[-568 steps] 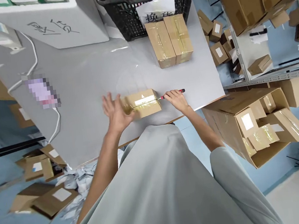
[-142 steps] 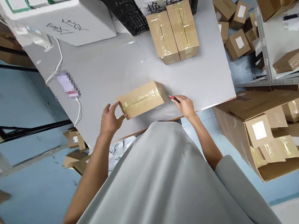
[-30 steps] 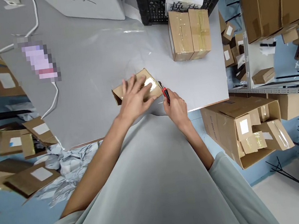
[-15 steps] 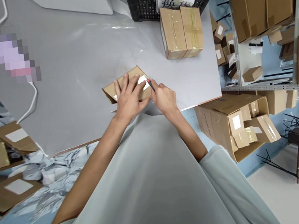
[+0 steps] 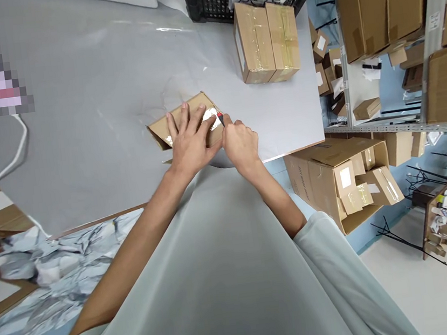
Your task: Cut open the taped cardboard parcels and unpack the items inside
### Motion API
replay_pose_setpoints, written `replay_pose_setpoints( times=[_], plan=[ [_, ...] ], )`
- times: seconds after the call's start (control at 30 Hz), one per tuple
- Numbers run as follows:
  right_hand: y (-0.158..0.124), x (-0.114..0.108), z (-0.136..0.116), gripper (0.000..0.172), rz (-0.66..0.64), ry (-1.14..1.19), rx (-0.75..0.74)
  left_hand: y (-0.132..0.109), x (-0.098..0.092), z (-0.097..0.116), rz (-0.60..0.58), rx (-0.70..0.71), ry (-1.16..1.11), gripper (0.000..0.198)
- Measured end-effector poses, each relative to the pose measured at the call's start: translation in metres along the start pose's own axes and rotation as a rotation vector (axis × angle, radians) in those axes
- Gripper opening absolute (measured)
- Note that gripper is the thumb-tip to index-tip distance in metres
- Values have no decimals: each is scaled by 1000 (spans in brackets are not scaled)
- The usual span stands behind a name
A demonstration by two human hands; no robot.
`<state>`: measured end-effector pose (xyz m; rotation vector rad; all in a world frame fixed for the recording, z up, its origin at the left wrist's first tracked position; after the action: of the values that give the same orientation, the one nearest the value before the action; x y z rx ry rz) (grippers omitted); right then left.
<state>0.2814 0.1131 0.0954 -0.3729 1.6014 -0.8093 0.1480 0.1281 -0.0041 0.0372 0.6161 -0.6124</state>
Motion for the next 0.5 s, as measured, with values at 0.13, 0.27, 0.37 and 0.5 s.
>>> replay_pose_setpoints(
  times=[0.13, 0.27, 0.37, 0.5],
  plan=[
    [5, -4, -2, 46, -3, -26, 8, 0, -1, 1, -4, 1, 8, 65],
    [-6, -3, 8, 43, -37, -44, 37, -2, 0, 5, -26, 6, 7, 67],
    [-20, 0, 18, 44, -54, -49, 76, -3, 4, 8, -56, 15, 10, 64],
    [-33, 8, 23, 45, -48, -33, 95, -4, 7, 10, -71, 24, 7, 62]
  ],
)
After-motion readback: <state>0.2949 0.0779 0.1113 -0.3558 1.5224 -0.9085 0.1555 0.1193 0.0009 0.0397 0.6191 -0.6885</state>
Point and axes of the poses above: each hand's wrist, its own y-axis towards the middle knuckle, its own x-axis out of the palm, z = x × y, the point moved 3 cm from there along y, towards the middle knuckle, and after that the axes turned 9 degrees about -z, right-handed, at the moved point
